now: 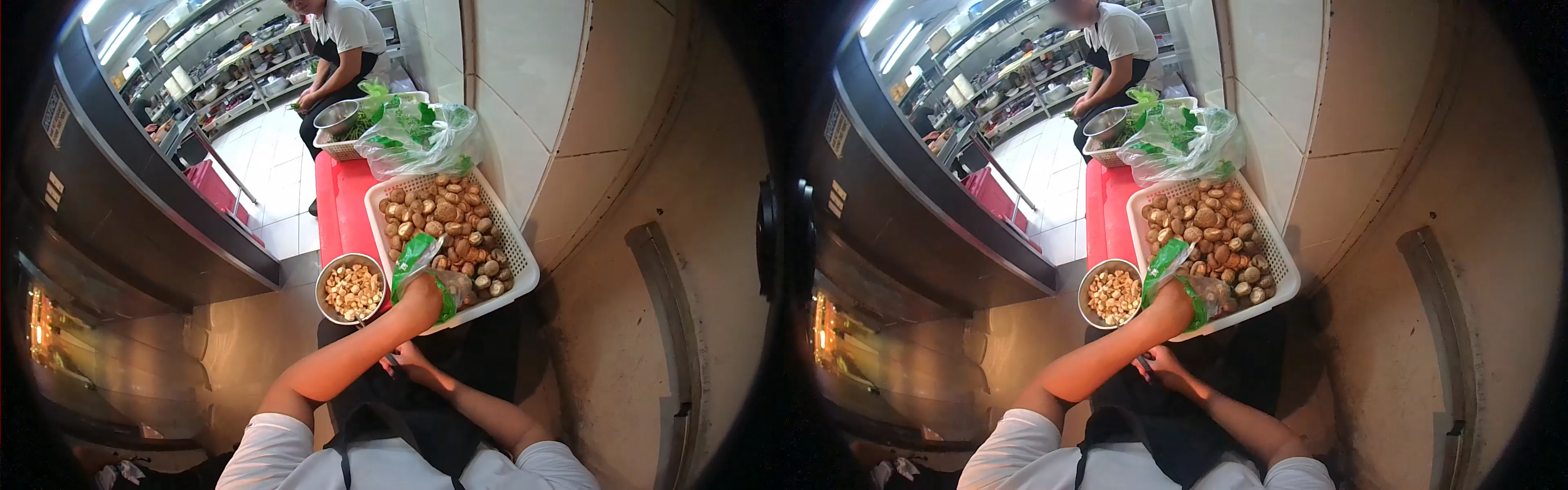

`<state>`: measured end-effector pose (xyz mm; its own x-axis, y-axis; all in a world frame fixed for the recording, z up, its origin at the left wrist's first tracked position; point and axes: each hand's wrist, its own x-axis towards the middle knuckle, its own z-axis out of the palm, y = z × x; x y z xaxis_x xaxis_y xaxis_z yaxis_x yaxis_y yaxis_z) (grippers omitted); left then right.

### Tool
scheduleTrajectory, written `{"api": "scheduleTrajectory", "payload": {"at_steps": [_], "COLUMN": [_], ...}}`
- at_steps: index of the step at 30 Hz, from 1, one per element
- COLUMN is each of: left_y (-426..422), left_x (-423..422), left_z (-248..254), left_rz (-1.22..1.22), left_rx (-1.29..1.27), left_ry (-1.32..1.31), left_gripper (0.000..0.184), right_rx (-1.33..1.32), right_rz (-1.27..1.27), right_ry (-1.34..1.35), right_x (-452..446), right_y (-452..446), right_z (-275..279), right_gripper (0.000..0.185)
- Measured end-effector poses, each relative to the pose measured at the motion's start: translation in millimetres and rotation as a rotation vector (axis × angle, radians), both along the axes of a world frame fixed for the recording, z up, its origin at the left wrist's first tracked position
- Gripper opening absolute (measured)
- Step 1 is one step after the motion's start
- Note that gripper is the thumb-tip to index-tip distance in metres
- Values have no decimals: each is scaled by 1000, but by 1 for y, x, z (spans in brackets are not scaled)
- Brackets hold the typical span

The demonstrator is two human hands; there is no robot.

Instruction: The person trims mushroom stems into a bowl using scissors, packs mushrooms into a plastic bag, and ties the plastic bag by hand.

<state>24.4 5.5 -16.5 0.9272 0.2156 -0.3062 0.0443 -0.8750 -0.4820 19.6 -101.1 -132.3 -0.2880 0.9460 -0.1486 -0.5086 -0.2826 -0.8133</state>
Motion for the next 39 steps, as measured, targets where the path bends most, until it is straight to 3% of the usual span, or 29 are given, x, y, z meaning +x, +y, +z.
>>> {"api": "scheduleTrajectory", "payload": {"at_steps": [5,8,11,14,17,18,21,24,27,29,31,33,36,39], "left_y": [4,11,22,33,9,4,-10,-5,-10,-3,11,32,53,59], "left_x": [0,4,3,25,20,11,0,-8,-33,-55,-72,-96,-125,-150], "left_z": [-2,-13,-45,-96,-32,-5,13,30,62,75,82,66,42,23], "left_rz": [44,44,48,272,197,49,125,226,265,228,454,703,830,980], "left_rx": [-60,-42,-69,-95,-177,-140,-70,-360,-737,-775,-1012,-1198,-1866,-1899], "left_ry": [67,69,-2,258,58,49,-242,-473,-991,-1188,-1284,-1327,-1698,-1740], "left_gripper": [18,18,19,21,20,16,12,10,12,18,24,27,30,29], "right_rx": [-40,-38,-70,-75,-69,-56,-57,-51,-75,-109,-103,-96,-84,200], "right_rz": [41,15,-41,-6,-14,-35,-94,-124,-104,-93,-112,-85,-88,-229], "right_ry": [-35,-77,-165,-143,-121,-132,-159,-171,-156,-218,-254,-254,-278,-609], "right_x": [-2,1,-3,-2,-1,-2,0,2,7,7,6,6,7,3], "right_y": [2,-2,-2,-2,-1,-2,-2,-4,-7,-5,-5,-4,-4,-2], "right_z": [-11,13,20,6,2,11,14,14,2,0,31,24,31,30], "right_gripper": [26,25,27,18,13,12,12,11,14,24,33,38,39,41]}}
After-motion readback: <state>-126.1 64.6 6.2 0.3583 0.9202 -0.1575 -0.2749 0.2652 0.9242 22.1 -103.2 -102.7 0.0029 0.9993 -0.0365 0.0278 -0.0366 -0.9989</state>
